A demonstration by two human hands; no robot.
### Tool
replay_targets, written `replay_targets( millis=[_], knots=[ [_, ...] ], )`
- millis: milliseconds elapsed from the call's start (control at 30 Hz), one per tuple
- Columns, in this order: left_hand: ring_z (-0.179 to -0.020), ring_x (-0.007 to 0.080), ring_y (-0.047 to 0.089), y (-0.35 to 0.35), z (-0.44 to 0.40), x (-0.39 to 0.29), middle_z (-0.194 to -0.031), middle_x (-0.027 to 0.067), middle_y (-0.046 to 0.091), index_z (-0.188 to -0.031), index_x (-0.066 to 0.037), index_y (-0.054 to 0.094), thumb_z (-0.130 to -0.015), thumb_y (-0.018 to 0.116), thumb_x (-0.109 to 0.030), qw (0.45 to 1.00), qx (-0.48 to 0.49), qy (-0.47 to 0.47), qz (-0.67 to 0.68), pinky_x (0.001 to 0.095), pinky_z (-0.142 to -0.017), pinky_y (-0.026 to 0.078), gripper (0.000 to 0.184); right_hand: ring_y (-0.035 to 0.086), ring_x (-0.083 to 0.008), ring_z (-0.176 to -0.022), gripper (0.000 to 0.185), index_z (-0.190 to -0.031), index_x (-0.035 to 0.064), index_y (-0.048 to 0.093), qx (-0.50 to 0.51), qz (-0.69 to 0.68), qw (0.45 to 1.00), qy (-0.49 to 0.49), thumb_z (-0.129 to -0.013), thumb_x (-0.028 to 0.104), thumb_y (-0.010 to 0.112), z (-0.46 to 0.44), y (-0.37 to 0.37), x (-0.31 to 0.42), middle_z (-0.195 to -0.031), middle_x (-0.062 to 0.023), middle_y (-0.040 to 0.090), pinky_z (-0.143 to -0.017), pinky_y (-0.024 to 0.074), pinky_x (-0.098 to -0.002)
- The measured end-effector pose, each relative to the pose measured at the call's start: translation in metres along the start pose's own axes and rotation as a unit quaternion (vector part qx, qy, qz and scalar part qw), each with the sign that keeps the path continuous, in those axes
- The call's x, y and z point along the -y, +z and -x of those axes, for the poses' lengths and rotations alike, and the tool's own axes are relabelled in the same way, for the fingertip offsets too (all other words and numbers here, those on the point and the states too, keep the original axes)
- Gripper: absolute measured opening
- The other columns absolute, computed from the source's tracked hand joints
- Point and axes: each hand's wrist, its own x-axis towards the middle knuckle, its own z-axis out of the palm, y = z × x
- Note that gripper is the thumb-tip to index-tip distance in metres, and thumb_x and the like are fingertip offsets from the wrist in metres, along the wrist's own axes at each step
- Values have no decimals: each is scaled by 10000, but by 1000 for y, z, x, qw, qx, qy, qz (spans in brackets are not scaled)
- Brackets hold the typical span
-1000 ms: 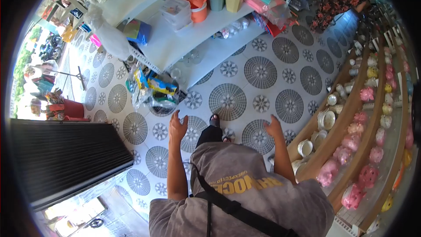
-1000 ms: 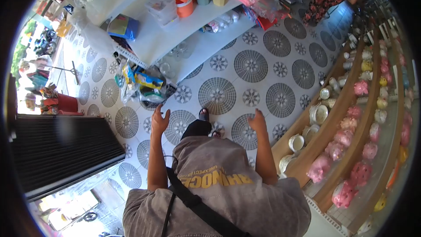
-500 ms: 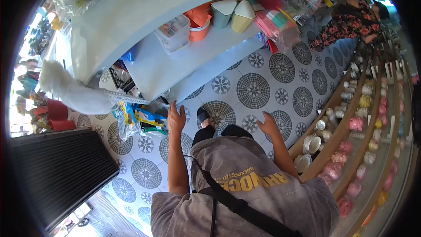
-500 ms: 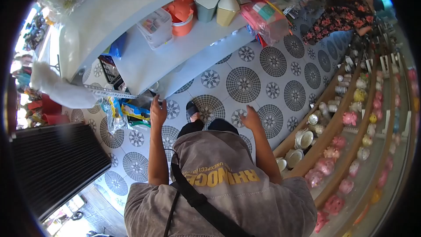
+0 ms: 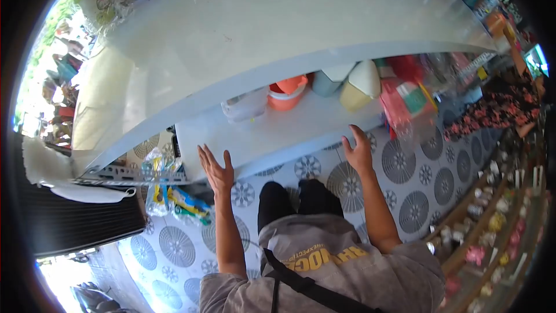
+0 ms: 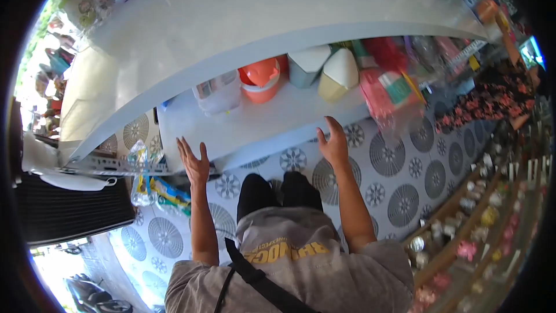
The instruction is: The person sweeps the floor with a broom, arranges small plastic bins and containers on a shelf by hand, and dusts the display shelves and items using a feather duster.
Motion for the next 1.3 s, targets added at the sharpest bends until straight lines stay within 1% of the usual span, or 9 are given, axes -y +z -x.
replay_targets(
  millis=[33, 67, 133, 167, 267, 300, 733, 1200, 1300],
  knots=[
    [-1287, 445, 256, 13, -3, 7, -1391, 320, 235, -1357, 57, 260, -860, 567, -288, 1000, -20, 2, -10, 468, -1064, 217, 679, 536, -366, -1036, 368, -1113, -25, 536, -23, -26, 999, 5, -819, 178, 622, -16, 10, -2, -1107, -216, 567, -866, 446, -406],
    [-1295, 437, 245, 26, -5, 12, -1399, 312, 224, -1360, 57, 254, -858, 569, -283, 999, -34, -6, -12, 471, -1072, 196, 684, 611, -302, -870, 326, -1086, -10, 562, -58, -35, 997, -27, -826, 176, 626, -32, 21, -1, -1037, -184, 606, -709, 501, -349],
    [-1300, 432, 242, 57, -3, 32, -1400, 310, 226, -1364, 54, 250, -855, 561, -292, 996, -63, -13, -61, 465, -1074, 198, 689, 618, -208, -647, 252, -1028, 1, 601, -3, -137, 990, 39, -828, 152, 629, -54, 46, 2, -934, -143, 644, -538, 482, -282],
    [-1321, 418, 213, 66, 1, 35, -1411, 294, 222, -1372, 39, 250, -854, 544, -313, 990, -27, -56, -125, 467, -1080, 180, 692, 543, -120, -502, 185, -964, -3, 629, -41, -147, 988, -31, -829, 124, 631, -62, 69, -3, -800, -96, 656, -459, 424, -228],
    [-1353, 393, 149, 63, -1, 25, -1443, 245, 204, -1397, -16, 244, -858, 517, -347, 978, -64, -65, -185, 504, -1083, 123, 690, 500, -85, -489, 160, -935, -10, 637, 1, -215, 976, -37, -830, 110, 633, -75, 106, 4, -706, -76, 641, -460, 399, -210],
    [-1356, 393, 139, 66, -4, 24, -1448, 237, 198, -1401, -24, 238, -862, 511, -350, 978, -77, -61, -185, 508, -1083, 118, 687, 449, -2, -539, 143, -927, -38, 631, -4, -297, 954, -37, -849, 81, 622, -75, 123, 2, -662, -6, 588, -460, 333, -164],
    [-1374, 346, 102, 75, 3, 27, -1458, 182, 220, -1405, -59, 259, -879, 459, -452, 969, -156, -62, -179, 504, -1089, 122, 686, 280, -39, -434, 172, -836, -22, 636, -64, -215, 969, -104, -789, 136, 682, -59, 145, -1, -566, -17, 514, -397, 231, -218],
    [-1370, 342, 135, 69, 7, 24, -1449, 173, 251, -1388, -40, 285, -849, 502, -444, 974, -120, -80, -176, 479, -1091, 137, 708, 348, -61, -428, 157, -818, -25, 635, 5, -187, 976, -115, -754, 108, 689, -56, 142, 6, -587, -57, 574, -404, 284, -218],
    [-1366, 328, 160, 70, 5, 24, -1441, 153, 281, -1385, -52, 299, -860, 501, -417, 972, -143, -72, -174, 475, -1091, 147, 671, 354, -60, -412, 150, -846, -26, 637, -24, -188, 966, -175, -756, 84, 683, -57, 142, 6, -599, -60, 583, -391, 279, -217]
  ],
)
